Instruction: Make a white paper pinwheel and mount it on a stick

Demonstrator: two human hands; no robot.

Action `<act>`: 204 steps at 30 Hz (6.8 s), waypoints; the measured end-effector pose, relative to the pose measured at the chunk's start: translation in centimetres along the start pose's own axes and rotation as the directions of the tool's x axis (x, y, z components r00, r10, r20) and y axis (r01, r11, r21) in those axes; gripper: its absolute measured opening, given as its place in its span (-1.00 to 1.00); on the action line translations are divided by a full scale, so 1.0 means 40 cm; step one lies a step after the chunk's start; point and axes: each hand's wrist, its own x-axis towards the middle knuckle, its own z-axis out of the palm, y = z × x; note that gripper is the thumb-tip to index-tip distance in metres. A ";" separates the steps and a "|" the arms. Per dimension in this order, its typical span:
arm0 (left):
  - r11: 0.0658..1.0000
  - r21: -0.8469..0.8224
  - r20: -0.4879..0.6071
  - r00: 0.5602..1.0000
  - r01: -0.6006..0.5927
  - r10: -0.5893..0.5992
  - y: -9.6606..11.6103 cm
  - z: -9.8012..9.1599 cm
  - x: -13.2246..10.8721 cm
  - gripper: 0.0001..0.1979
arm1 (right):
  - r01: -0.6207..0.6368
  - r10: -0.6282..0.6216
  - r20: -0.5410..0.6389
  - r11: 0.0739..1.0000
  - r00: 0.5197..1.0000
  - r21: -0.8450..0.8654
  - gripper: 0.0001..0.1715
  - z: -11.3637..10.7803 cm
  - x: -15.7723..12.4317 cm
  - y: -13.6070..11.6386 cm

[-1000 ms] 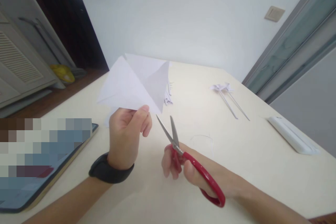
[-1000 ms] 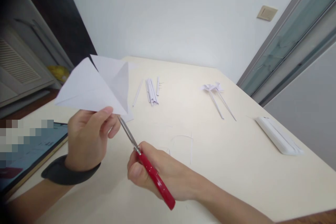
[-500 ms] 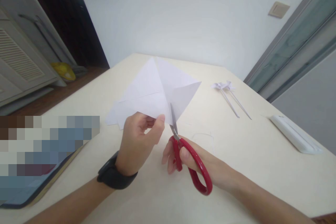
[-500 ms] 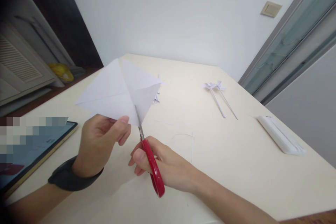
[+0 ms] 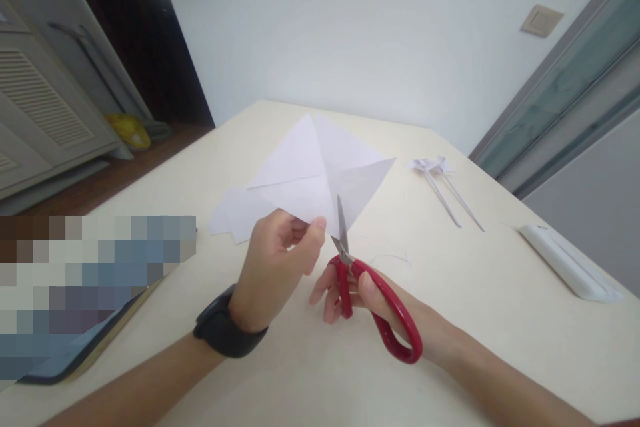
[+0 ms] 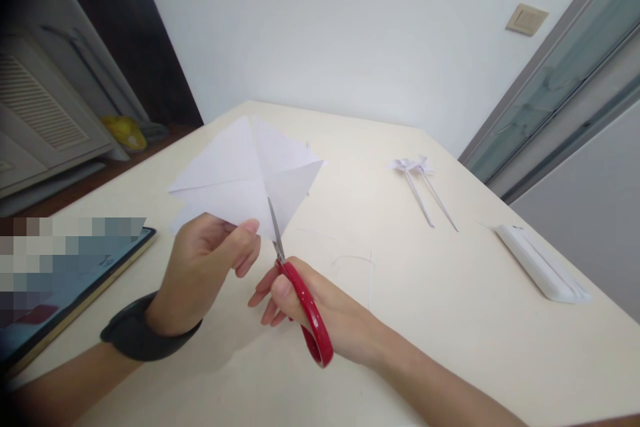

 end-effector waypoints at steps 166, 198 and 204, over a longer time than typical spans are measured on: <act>0.988 -0.134 0.338 0.941 0.070 -0.021 0.004 -0.010 0.002 -0.70 | 0.037 -0.036 -0.047 0.999 0.998 0.036 -0.54 0.008 0.007 0.033; 0.979 -0.138 0.364 0.927 0.152 -0.093 0.005 -0.009 0.002 -0.69 | 0.102 -0.108 -0.088 0.992 0.990 -0.067 -0.42 0.010 0.027 0.032; 0.984 -0.088 0.366 0.924 0.157 -0.115 0.009 -0.010 0.001 -0.69 | 0.105 -0.114 -0.093 0.991 0.989 -0.088 -0.40 0.009 0.025 0.036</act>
